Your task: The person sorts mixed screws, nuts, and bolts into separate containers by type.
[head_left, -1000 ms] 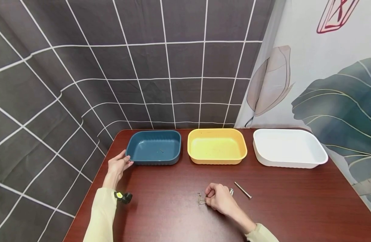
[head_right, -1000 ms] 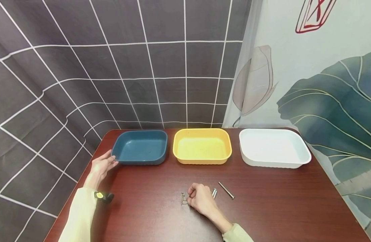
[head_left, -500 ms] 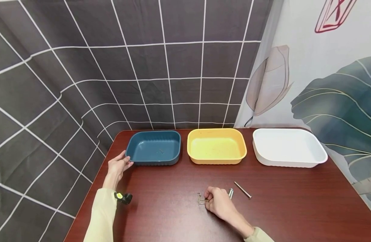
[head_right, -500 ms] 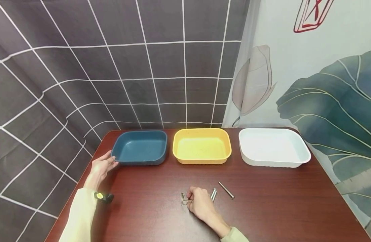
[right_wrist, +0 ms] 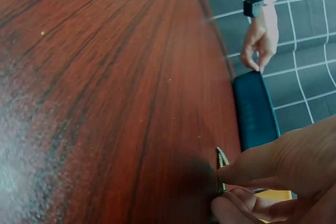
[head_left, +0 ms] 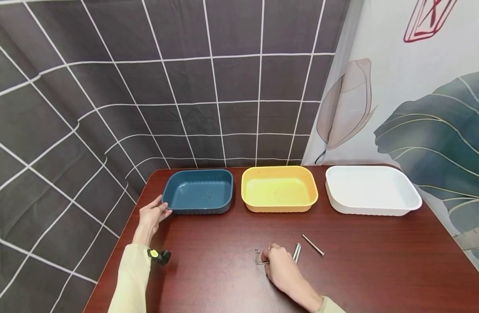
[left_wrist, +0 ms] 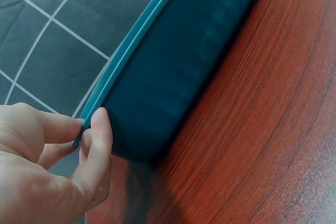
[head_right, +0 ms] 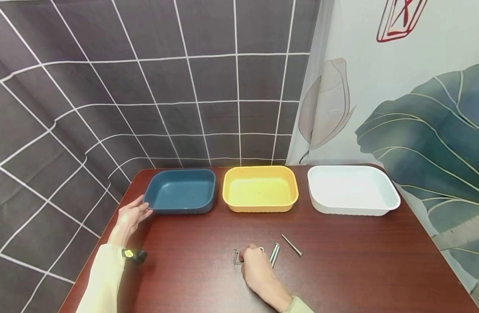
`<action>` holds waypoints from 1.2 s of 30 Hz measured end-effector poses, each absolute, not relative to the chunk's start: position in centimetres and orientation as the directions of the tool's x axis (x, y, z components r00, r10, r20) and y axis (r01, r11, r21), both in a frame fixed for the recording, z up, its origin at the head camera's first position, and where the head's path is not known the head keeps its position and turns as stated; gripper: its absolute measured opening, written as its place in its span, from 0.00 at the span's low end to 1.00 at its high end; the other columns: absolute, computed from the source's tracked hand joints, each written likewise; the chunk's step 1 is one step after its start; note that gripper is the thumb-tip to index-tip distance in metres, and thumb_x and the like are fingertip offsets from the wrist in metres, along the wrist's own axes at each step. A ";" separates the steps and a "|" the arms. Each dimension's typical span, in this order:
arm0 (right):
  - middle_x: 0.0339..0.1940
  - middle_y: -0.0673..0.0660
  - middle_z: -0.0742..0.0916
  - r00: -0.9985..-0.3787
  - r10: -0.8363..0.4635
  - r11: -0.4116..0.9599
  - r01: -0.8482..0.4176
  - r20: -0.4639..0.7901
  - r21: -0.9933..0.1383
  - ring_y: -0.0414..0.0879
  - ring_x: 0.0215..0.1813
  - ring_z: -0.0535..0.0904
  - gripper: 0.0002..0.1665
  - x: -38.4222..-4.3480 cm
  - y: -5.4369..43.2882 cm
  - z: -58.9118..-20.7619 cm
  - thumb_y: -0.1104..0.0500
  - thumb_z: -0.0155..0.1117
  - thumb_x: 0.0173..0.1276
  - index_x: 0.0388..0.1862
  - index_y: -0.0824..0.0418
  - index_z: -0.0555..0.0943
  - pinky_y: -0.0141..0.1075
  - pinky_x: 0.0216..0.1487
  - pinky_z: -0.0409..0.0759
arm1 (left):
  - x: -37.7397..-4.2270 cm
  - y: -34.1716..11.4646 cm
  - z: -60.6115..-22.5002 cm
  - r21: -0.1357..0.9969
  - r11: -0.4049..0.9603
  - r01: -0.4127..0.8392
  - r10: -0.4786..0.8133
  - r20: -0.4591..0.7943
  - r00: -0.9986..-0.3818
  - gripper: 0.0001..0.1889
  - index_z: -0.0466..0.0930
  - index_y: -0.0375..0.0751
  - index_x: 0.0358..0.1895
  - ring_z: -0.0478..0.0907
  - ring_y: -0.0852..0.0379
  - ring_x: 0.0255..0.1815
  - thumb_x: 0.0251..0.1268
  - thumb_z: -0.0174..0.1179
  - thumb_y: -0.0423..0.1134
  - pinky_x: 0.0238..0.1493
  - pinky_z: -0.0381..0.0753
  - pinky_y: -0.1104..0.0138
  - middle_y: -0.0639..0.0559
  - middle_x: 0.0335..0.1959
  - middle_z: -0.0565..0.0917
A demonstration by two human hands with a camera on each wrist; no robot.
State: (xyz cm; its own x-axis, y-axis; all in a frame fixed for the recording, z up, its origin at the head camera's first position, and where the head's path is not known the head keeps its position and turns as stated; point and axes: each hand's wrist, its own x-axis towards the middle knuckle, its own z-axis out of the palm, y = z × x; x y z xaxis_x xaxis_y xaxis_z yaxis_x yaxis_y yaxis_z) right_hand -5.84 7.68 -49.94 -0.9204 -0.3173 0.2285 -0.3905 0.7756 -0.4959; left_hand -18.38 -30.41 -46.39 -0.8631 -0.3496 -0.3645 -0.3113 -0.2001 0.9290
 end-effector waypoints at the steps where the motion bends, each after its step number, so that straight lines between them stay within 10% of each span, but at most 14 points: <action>1: 0.24 0.48 0.76 -0.916 -0.322 0.780 -0.399 0.238 -0.481 0.52 0.25 0.79 0.14 -5.8 7.6 -50.0 0.76 0.65 0.39 0.19 0.57 0.81 0.42 0.20 0.80 | -18.4 -30.4 -46.4 0.929 -0.200 -0.311 -0.349 -0.364 -0.864 0.31 0.60 0.37 0.76 0.78 0.66 0.24 0.72 0.52 0.22 0.41 0.88 0.72 0.50 0.34 0.75; 21: 0.23 0.53 0.73 -0.867 -0.409 0.797 -0.492 0.286 -0.350 0.52 0.23 0.77 0.13 -5.8 7.4 -50.4 0.72 0.68 0.45 0.17 0.58 0.74 0.42 0.15 0.79 | -18.5 -30.6 -46.6 0.929 -0.199 -0.312 -0.348 -0.365 -0.863 0.31 0.60 0.36 0.76 0.78 0.65 0.24 0.72 0.53 0.22 0.40 0.88 0.72 0.50 0.33 0.75; 36: 0.17 0.43 0.77 -0.886 -0.398 0.515 -0.431 0.239 -0.741 0.30 0.22 0.71 0.13 -8.0 8.8 -48.4 0.74 0.63 0.45 0.21 0.56 0.77 0.24 0.20 0.76 | -18.5 -30.6 -46.7 0.929 -0.202 -0.311 -0.346 -0.365 -0.864 0.31 0.59 0.36 0.76 0.78 0.65 0.24 0.72 0.52 0.22 0.40 0.88 0.72 0.51 0.30 0.75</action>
